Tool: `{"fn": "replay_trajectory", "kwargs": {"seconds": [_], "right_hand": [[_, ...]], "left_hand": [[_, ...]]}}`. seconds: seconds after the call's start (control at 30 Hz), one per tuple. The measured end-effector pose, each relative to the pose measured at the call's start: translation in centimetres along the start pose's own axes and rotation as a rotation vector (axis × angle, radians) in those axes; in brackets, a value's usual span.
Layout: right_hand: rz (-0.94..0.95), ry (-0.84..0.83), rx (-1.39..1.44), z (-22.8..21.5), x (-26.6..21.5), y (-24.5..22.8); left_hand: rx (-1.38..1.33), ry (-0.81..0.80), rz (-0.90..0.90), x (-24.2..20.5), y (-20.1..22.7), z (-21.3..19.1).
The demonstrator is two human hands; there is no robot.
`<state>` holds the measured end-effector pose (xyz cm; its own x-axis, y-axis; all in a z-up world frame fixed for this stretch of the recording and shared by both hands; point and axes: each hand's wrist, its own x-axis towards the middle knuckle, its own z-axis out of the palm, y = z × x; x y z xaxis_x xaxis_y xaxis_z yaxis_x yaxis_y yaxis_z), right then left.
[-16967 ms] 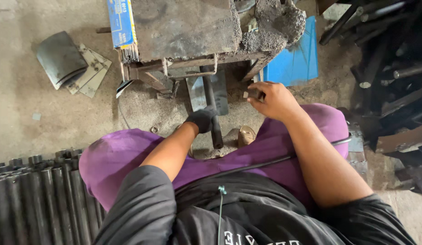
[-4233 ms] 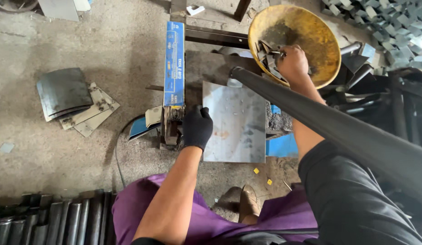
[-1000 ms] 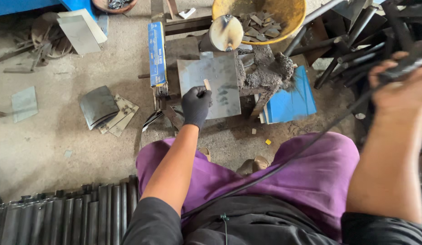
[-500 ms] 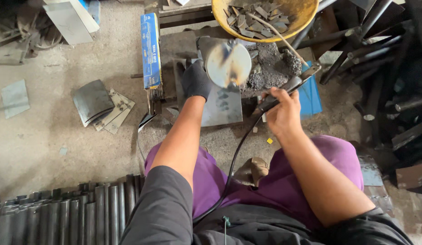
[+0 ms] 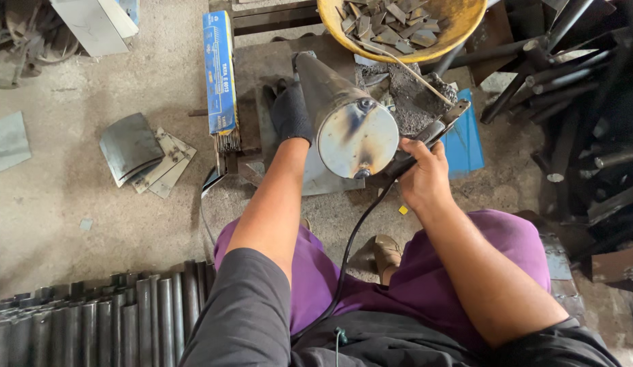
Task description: The person sits on the floor and welds a metal pipe using a handheld welding torch. They hold the pipe with a gloved hand while applying the torch to the seam, creating bright sparks. The person then picks up a larger metal pipe and continues welding it in a similar manner.
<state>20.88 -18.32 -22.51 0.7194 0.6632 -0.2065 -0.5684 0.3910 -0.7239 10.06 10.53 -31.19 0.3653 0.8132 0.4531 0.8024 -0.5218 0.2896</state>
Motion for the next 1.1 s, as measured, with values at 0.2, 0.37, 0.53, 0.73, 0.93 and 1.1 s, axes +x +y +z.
{"fn": "replay_trajectory", "kwargs": {"seconds": [0.2,0.37,0.53,0.73,0.93,1.1], "right_hand": [[0.118,0.094,-0.100,1.7,-0.9,0.0],[-0.074,0.062,-0.321,0.9,-0.3,-0.2],[-0.311,0.074,-1.031,1.6,-1.6,-6.2],[-0.300,0.160,-1.539,2.8,-2.8,-9.8],[-0.285,0.059,-1.701,2.4,-2.4,-8.7],[-0.122,-0.007,-1.825,3.0,-3.2,-10.8]], "left_hand": [[0.000,0.029,-0.031,0.0,0.1,0.5],[-0.005,0.113,-0.020,-0.2,0.9,-1.5],[-0.115,-0.080,-0.059,-0.2,2.9,-6.4],[-0.102,0.006,-0.031,-0.2,2.3,-4.9],[-0.035,0.021,-0.010,0.0,-1.3,4.0],[0.042,0.110,0.020,0.5,-3.2,8.4]]}}
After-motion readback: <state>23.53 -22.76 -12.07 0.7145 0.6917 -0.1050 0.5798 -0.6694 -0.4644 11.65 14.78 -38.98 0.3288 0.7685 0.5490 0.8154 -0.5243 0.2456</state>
